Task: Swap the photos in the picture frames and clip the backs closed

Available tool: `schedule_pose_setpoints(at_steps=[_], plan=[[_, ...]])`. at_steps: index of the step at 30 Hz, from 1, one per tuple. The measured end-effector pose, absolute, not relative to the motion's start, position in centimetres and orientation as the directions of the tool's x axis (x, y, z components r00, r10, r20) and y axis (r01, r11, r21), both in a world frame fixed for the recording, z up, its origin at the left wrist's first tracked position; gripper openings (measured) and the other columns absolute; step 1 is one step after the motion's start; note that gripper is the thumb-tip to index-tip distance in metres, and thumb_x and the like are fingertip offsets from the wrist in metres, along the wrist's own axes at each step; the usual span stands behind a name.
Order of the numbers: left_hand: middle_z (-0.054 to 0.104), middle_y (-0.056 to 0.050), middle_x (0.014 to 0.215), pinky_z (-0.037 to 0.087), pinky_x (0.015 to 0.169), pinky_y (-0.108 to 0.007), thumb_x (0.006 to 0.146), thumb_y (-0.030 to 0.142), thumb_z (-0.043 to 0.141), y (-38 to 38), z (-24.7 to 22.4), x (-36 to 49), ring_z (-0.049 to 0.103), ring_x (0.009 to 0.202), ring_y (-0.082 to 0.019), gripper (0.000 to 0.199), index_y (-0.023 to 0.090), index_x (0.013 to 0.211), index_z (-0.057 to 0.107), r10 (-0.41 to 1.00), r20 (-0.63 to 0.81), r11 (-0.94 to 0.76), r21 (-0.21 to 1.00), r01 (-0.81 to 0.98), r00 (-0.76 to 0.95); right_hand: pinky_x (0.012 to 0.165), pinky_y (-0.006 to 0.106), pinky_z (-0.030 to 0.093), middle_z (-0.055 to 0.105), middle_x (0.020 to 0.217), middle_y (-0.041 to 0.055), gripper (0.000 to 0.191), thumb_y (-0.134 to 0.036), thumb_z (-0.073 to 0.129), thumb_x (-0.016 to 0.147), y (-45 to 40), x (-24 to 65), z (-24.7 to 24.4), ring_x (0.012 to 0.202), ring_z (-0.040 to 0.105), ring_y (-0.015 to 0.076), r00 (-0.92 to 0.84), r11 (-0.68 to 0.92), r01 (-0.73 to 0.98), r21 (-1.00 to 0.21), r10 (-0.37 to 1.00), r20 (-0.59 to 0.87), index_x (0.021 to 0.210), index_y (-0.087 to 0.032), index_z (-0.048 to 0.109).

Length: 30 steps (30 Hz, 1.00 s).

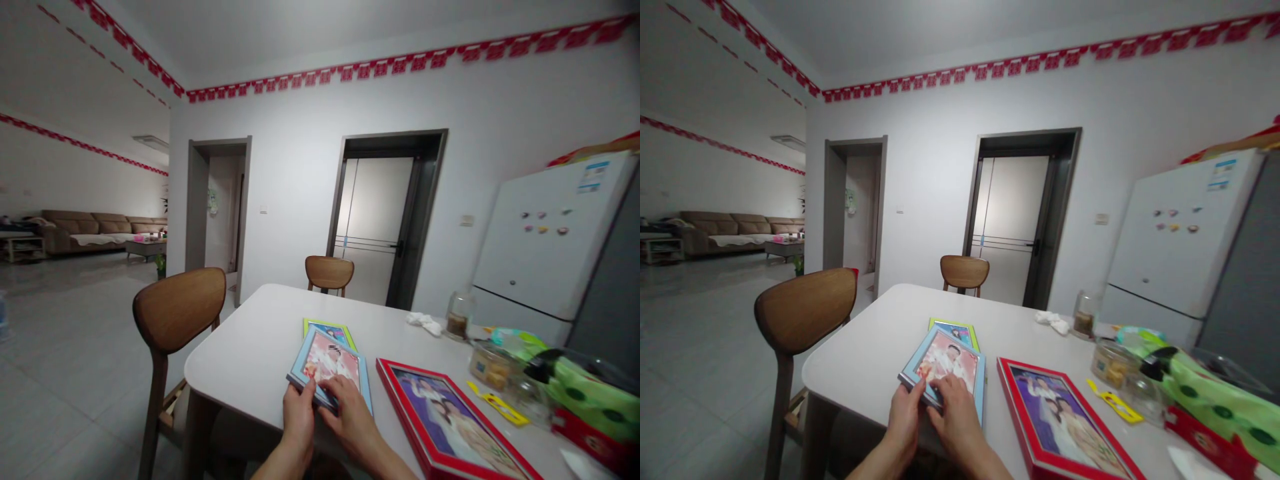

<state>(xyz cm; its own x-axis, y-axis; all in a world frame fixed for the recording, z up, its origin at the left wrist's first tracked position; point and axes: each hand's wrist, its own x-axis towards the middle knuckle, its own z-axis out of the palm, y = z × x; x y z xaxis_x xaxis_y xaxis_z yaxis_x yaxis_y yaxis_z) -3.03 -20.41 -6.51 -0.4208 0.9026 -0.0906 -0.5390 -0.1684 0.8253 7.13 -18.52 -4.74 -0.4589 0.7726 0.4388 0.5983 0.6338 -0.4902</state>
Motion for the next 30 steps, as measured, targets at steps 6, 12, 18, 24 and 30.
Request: schedule_pose_setpoints(at_steps=[6,12,18,24,30], plan=[[0.061,-0.008,0.103,0.041,0.085,-0.027,0.074,0.021,0.052,-25.2,-3.3,-1.6,0.054,0.097,-0.021,0.031,0.013,0.104,0.054,0.85,0.424,-0.454,0.891,-0.026,-0.312,0.078,0.035,0.042,0.047,0.12,0.0077,0.05,-0.044,0.047,0.07,-21.0,9.7,-1.6,0.107,0.045,0.0227,-0.168,0.157,0.046,-0.987,0.975,0.147,0.115,-0.022,0.044],[0.054,-0.013,0.113,0.042,0.087,-0.031,0.076,0.021,0.047,-27.7,-5.0,-0.8,0.05,0.105,-0.023,0.042,0.013,0.117,0.044,0.484,0.843,-0.778,0.291,0.557,0.235,0.067,0.034,0.047,0.064,0.093,0.007,0.047,-0.049,0.051,0.066,-22.5,13.0,-1.8,0.083,0.059,0.0229,-0.248,-0.151,-0.38,-0.913,0.967,-0.056,0.102,-0.019,0.053],[0.066,-0.007,0.094,0.053,0.067,-0.024,0.081,0.024,0.039,-27.2,-8.4,0.8,0.062,0.085,-0.02,0.026,0.015,0.099,0.054,0.289,0.872,-0.667,-0.113,0.737,0.395,0.065,0.032,0.047,0.068,0.073,0.0082,0.037,-0.033,0.056,0.063,-22.5,14.3,-3.8,0.07,0.062,0.0217,-0.314,-0.191,-0.218,-0.957,0.942,-0.116,0.092,-0.011,0.059],[0.067,-0.001,0.088,0.053,0.062,-0.021,0.085,0.021,0.031,-26.4,-11.0,1.5,0.063,0.081,-0.016,0.026,0.018,0.09,0.057,0.279,0.874,-0.576,-0.18,0.797,0.399,0.064,0.027,0.046,0.067,0.08,0.0066,0.043,-0.024,0.047,0.061,-20.0,14.8,-5.9,0.07,0.061,0.0186,-0.254,0.159,0.379,-0.912,0.965,0.062,0.102,-0.012,0.055],[0.062,-0.005,0.103,0.05,0.072,-0.025,0.082,0.023,0.04,-26.1,-12.2,1.6,0.056,0.095,-0.019,0.026,0.016,0.103,0.052,0.496,0.709,-0.595,-0.142,0.791,0.501,0.075,0.025,0.042,0.065,0.091,0.0095,0.039,-0.019,0.043,0.061,-19.1,14.7,-7.0,0.083,0.059,0.019,-0.227,0.304,0.786,-0.538,0.952,0.206,0.097,-0.013,0.059]])
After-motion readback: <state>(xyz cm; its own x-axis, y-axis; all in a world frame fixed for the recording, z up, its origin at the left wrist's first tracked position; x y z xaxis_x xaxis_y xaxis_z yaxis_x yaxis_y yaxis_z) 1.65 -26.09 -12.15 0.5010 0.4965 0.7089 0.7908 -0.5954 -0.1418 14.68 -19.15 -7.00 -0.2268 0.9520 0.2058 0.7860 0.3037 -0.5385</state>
